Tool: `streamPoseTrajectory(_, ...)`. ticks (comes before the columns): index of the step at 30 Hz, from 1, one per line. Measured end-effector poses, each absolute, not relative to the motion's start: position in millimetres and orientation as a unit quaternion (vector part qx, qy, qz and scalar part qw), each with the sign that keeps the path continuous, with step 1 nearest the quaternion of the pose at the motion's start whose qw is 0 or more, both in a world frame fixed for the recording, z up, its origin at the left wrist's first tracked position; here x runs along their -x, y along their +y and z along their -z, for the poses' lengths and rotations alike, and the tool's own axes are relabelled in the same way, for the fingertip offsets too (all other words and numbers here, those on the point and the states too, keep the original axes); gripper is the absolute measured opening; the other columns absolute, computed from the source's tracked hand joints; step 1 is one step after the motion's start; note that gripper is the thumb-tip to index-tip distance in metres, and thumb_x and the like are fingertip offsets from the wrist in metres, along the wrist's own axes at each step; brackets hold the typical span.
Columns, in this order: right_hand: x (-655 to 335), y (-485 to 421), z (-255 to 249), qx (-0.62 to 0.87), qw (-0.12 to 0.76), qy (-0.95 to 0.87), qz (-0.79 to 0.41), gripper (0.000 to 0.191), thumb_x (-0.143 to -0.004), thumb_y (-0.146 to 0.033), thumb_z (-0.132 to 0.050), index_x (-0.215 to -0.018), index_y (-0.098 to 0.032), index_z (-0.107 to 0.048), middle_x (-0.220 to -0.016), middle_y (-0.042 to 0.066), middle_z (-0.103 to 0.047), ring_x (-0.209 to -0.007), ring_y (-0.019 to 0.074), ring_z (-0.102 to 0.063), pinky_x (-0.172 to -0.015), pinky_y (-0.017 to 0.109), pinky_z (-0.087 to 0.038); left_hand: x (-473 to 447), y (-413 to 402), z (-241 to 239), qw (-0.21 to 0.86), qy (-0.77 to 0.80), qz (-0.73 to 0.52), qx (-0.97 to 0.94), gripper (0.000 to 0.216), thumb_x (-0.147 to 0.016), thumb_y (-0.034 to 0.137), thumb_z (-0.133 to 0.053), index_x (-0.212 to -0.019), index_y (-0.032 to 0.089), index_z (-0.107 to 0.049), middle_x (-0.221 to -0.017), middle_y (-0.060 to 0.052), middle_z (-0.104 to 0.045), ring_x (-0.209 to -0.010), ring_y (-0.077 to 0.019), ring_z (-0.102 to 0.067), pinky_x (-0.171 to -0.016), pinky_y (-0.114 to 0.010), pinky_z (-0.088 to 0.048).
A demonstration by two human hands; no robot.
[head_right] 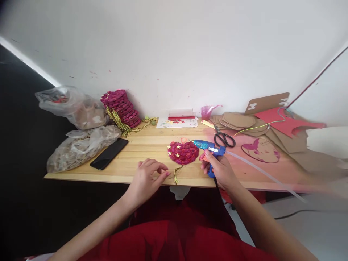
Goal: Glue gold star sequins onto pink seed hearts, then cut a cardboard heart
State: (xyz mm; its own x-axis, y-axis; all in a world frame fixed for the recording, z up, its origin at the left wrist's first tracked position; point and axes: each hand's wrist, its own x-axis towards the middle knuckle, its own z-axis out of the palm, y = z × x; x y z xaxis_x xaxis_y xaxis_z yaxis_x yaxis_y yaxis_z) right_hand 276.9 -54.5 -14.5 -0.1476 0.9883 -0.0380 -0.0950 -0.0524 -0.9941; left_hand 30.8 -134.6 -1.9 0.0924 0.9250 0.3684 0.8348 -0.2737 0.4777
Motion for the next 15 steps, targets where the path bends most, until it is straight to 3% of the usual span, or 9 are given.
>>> streamPoseTrajectory(2,-276.7,-55.0,14.4,0.446,0.478,-0.499,-0.570,0.043,-0.081,-0.060,-0.068,-0.078,-0.018,-0.063,-0.060,0.001,-0.064,-0.047,0.0123,-0.055,-0.046,0.024,-0.041,-48.5,-121.4,3.7,0.069,0.605,-0.296,-0.736,0.022,-0.086,0.040,-0.069,-0.090,0.019,-0.066,-0.087,-0.004,-0.069,-0.087,-0.0223,-0.061,-0.083,-0.040,-0.039)
streamPoseTrajectory(4,-276.3,-56.0,12.6,0.444,0.480,-0.501,-0.567,0.043,-0.081,-0.061,-0.068,-0.078,-0.018,-0.062,-0.061,0.001,-0.065,-0.048,0.0126,-0.055,-0.046,0.025,-0.042,-56.5,-111.9,5.4,0.085,0.602,-0.282,-0.743,0.018,-0.083,0.034,-0.072,-0.085,0.017,-0.064,-0.088,-0.006,-0.068,-0.088,-0.0240,-0.060,-0.082,-0.040,-0.041)
streamPoseTrajectory(7,-275.9,-57.4,9.6,0.446,0.478,-0.508,-0.561,0.043,-0.081,-0.060,-0.067,-0.077,-0.018,-0.063,-0.060,0.001,-0.064,-0.046,0.0124,-0.055,-0.046,0.025,-0.040,-54.7,-111.6,6.5,0.123,0.581,-0.279,-0.755,0.009,-0.083,0.016,-0.065,-0.077,0.018,-0.060,-0.084,-0.004,-0.066,-0.085,-0.0203,-0.060,-0.080,-0.035,-0.044)
streamPoseTrajectory(10,-276.1,-57.6,9.0,0.447,0.474,-0.512,-0.560,0.045,-0.081,-0.062,-0.068,-0.076,-0.017,-0.064,-0.060,0.002,-0.064,-0.047,0.0125,-0.054,-0.046,0.025,-0.040,-41.5,-127.2,4.0,0.173,0.583,-0.293,-0.738,0.009,-0.087,0.015,-0.057,-0.078,0.018,-0.058,-0.079,-0.001,-0.065,-0.074,-0.0148,-0.060,-0.069,-0.028,-0.047)
streamPoseTrajectory(13,-276.5,-56.6,10.9,0.443,0.476,-0.509,-0.564,0.043,-0.080,-0.061,-0.069,-0.077,-0.018,-0.065,-0.065,0.002,-0.065,-0.049,0.0128,-0.055,-0.046,0.025,-0.041,-26.7,-149.7,2.3,0.345,0.603,-0.347,-0.630,0.015,-0.090,0.029,-0.057,-0.079,0.019,-0.055,-0.081,0.000,-0.066,-0.059,-0.0102,-0.056,-0.049,-0.022,-0.043)
streamPoseTrajectory(15,-276.8,-55.8,12.2,0.440,0.477,-0.506,-0.568,0.041,-0.080,-0.059,-0.070,-0.077,-0.019,-0.065,-0.068,0.002,-0.066,-0.051,0.0125,-0.055,-0.046,0.025,-0.041,-20.2,-164.3,5.2,0.465,0.598,-0.380,-0.531,0.020,-0.087,0.037,-0.062,-0.081,0.019,-0.053,-0.087,-0.002,-0.068,-0.062,-0.0120,-0.061,-0.041,-0.019,-0.040)
